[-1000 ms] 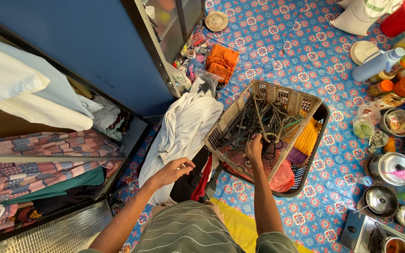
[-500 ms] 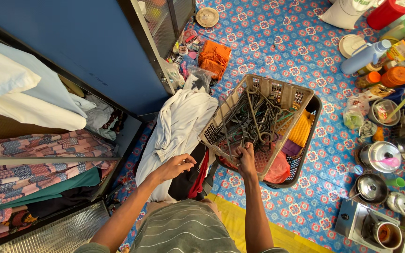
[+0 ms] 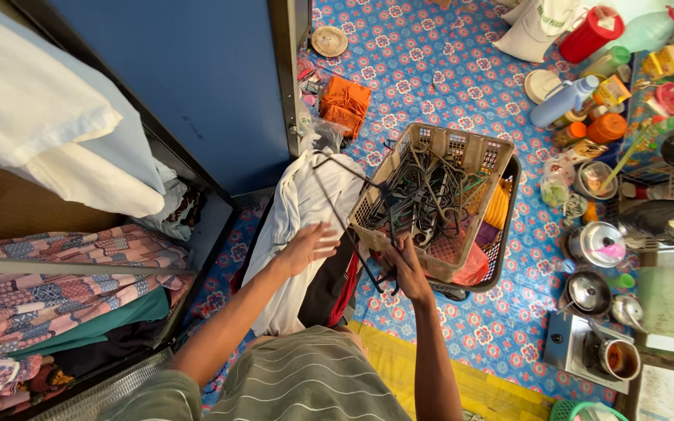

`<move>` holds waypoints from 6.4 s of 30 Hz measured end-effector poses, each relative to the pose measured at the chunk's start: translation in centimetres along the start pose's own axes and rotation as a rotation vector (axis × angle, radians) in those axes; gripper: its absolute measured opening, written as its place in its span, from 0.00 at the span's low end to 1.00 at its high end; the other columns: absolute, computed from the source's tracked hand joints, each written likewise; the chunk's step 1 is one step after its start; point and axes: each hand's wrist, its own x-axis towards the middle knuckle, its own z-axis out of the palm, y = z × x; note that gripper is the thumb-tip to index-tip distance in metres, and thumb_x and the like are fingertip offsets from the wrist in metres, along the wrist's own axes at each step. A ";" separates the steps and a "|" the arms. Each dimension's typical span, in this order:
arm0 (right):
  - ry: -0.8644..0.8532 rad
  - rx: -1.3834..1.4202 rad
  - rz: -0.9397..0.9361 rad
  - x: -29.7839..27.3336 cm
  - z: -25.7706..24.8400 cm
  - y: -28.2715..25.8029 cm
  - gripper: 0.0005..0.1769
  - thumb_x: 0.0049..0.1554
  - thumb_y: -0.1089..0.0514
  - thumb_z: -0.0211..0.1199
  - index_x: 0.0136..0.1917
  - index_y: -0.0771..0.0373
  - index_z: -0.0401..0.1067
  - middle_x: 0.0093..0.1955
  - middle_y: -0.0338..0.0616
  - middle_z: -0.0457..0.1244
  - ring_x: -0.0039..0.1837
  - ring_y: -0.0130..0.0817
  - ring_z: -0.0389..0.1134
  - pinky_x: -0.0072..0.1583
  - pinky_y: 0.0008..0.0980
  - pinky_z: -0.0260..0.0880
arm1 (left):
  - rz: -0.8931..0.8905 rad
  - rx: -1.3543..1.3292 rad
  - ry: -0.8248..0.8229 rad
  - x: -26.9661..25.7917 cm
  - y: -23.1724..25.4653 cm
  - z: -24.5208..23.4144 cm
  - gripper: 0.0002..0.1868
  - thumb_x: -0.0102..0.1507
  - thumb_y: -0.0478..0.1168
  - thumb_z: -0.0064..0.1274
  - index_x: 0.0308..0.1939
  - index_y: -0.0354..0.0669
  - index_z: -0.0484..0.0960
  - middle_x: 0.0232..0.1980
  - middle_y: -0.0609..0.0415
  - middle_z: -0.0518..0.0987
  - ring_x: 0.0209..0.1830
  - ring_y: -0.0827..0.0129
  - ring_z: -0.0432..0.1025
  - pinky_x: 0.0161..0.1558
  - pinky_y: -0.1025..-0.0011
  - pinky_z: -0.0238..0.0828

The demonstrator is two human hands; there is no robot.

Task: The person hangs several garments on hangers and places them in a wardrobe. They handle a teal shirt, a pink patterned dress, and a white shirt, placing each on a hanger and then hanging them on a rod inside a wardrobe.

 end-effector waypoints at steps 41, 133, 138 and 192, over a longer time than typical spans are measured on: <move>0.628 -0.801 0.052 -7.4 4.5 10.4 0.13 0.66 0.52 0.55 0.49 0.65 0.69 0.28 0.38 0.56 0.32 0.23 0.53 0.35 0.30 0.53 | -0.170 1.710 0.183 3.2 -2.8 -10.2 0.32 0.60 0.43 0.56 0.69 0.64 0.69 0.76 0.54 0.60 0.78 0.53 0.53 0.68 0.42 0.59; 0.359 0.139 -0.556 -7.4 16.0 -10.1 0.20 0.44 0.78 0.40 0.46 0.59 0.50 0.44 0.51 0.58 0.46 0.35 0.62 0.51 0.27 0.67 | 0.018 1.261 -0.425 0.0 -2.2 -11.0 0.26 0.70 0.54 0.42 0.61 0.40 0.81 0.60 0.43 0.82 0.59 0.59 0.76 0.59 0.66 0.69; 0.361 0.110 -0.631 -8.2 15.0 -12.2 0.18 0.46 0.78 0.39 0.45 0.59 0.51 0.43 0.47 0.56 0.42 0.31 0.58 0.48 0.25 0.65 | -0.298 1.746 -0.628 -1.7 -1.8 -13.1 0.28 0.63 0.61 0.52 0.53 0.43 0.85 0.55 0.43 0.83 0.54 0.55 0.78 0.53 0.60 0.73; 0.491 -1.294 -0.350 4.9 18.8 -13.5 0.26 0.46 0.74 0.69 0.50 0.68 0.54 0.48 0.60 0.71 0.50 0.48 0.76 0.46 0.38 0.79 | 1.236 1.665 0.404 -19.0 28.4 -3.1 0.19 0.50 0.27 0.57 0.36 0.57 0.91 0.32 0.55 0.81 0.29 0.56 0.77 0.29 0.58 0.72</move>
